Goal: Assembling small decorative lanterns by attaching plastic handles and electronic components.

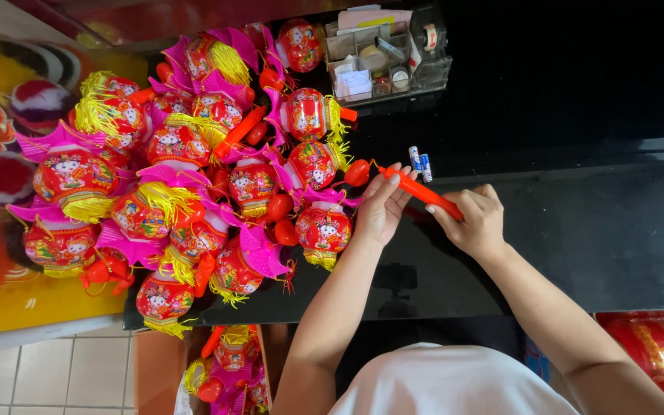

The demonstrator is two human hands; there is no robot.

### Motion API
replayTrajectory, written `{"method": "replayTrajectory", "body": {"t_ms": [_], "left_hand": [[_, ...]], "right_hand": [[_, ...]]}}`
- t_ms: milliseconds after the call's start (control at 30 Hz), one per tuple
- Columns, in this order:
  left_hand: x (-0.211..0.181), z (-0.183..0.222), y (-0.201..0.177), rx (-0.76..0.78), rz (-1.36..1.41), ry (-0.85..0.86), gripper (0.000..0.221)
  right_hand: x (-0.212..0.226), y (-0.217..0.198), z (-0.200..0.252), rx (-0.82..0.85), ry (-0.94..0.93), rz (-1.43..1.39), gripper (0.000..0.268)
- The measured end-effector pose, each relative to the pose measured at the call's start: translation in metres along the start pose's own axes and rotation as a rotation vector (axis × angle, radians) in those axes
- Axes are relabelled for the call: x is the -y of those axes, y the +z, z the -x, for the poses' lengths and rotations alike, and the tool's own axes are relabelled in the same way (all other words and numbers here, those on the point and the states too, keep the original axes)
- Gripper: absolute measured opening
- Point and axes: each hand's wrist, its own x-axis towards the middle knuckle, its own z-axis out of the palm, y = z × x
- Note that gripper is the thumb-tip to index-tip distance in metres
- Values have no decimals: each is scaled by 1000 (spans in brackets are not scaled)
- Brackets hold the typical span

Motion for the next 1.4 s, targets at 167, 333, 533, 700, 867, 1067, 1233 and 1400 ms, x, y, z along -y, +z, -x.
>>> {"method": "replayTrajectory", "body": {"t_ms": [167, 333, 533, 700, 867, 1067, 1233, 1400], "left_hand": [[-3, 2, 4, -13, -1, 3, 35], [-1, 0, 1, -15, -10, -6, 34], [-2, 3, 5, -3, -18, -12, 31], [-2, 1, 2, -14, -33, -10, 31], [-1, 2, 4, -13, -30, -4, 30], [-2, 3, 7, -11, -37, -2, 31], [-3, 5, 11, -15, -36, 6, 31], [-3, 5, 12, -16, -44, 7, 32]], "right_hand": [[-1, 2, 2, 62, 52, -25, 22], [24, -6, -21, -13, 25, -67, 35], [0, 4, 1, -9, 47, -61, 15], [18, -6, -14, -8, 52, -117, 32], [16, -1, -14, -29, 34, -37, 26], [22, -1, -18, -36, 75, -49, 18], [27, -7, -26, -1, 50, -25, 21], [25, -8, -24, 6, 30, 9, 20]]}}
